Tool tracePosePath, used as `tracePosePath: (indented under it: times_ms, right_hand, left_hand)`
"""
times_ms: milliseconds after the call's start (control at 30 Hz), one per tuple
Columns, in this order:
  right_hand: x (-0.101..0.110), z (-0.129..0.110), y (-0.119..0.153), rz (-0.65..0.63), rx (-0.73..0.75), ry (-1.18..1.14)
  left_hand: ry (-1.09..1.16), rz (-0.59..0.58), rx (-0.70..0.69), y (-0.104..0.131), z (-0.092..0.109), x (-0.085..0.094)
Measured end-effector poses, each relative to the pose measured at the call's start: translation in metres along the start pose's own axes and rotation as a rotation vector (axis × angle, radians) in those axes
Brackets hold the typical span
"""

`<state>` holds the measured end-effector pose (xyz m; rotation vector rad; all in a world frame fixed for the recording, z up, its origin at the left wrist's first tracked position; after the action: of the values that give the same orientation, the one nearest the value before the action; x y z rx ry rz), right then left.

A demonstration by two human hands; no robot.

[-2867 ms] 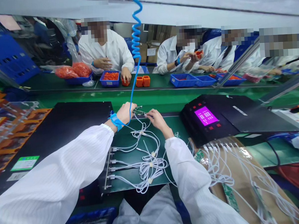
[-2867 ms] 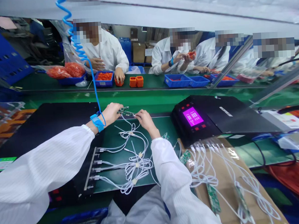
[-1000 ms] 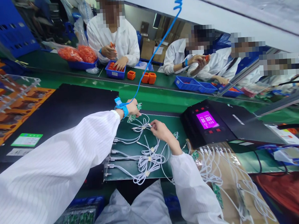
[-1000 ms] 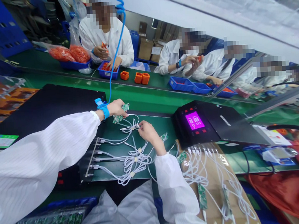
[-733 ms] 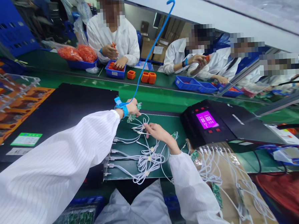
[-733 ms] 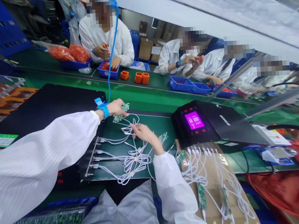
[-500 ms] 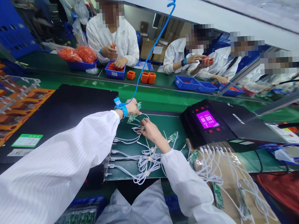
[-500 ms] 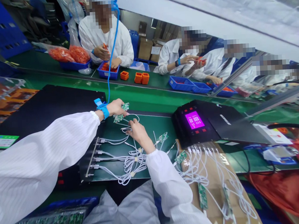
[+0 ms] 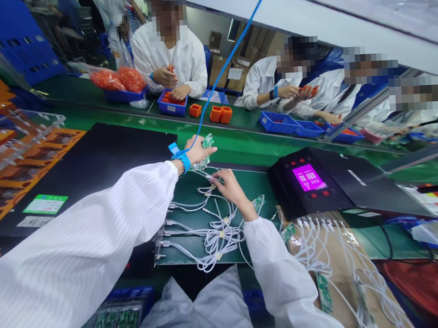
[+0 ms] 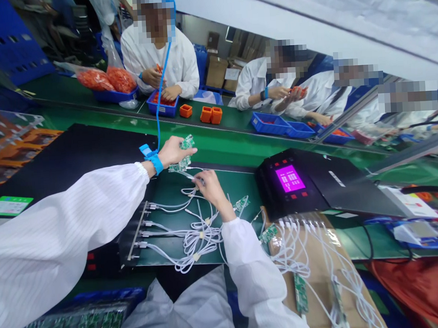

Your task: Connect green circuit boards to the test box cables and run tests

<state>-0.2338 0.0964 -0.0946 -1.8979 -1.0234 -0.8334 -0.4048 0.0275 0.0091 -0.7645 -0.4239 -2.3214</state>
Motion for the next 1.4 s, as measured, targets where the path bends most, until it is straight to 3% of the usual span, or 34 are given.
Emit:
tracePosePath:
  times_ms: [100, 233, 333, 500, 667, 1000, 1200, 1400]
  right_hand:
    - [0.012, 0.006, 0.008, 0.204, -0.057, -0.253]
    - [0.016, 0.006, 0.015, 0.302, -0.088, -0.528]
    - [0.017, -0.001, 0.018, 0.381, -0.090, -0.610]
    - [0.023, -0.017, 0.020, 0.500, -0.066, -0.587]
    - [0.029, -0.026, 0.014, 0.481, -0.073, -0.623]
    - [0.029, -0.025, 0.005, 0.435, -0.117, -0.688]
    - [0.031, -0.025, 0.007, 0.473, -0.134, -0.709]
    - [0.033, -0.029, 0.005, 0.482, -0.131, -0.742]
  left_hand:
    - [0.303, -0.020, 0.087, -0.001, 0.002, -0.001]
    - [0.653, -0.249, 0.347, 0.001, 0.004, -0.007]
    - [0.769, -0.331, 0.392, 0.002, 0.007, -0.008]
    - [0.703, -0.150, 0.206, -0.003, 0.006, -0.008]
    - [0.702, -0.010, -0.050, -0.006, 0.008, -0.011]
    - [0.636, -0.051, -0.243, 0.012, 0.020, -0.008]
    - [0.698, 0.000, -0.291, 0.003, 0.015, -0.010]
    - [0.634, 0.040, -0.316, 0.014, 0.023, -0.006]
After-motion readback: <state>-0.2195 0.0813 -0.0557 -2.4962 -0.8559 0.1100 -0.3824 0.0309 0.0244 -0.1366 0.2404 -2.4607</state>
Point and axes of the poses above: each hand's wrist, its own y-axis away from the middle knuckle, its own x-axis out of the back of the hand, z = x × y, the point moved 2 cm from there along -y, towards the middle knuckle, and after that the axes turned 11 degrees about x, right-handed, at the moved point
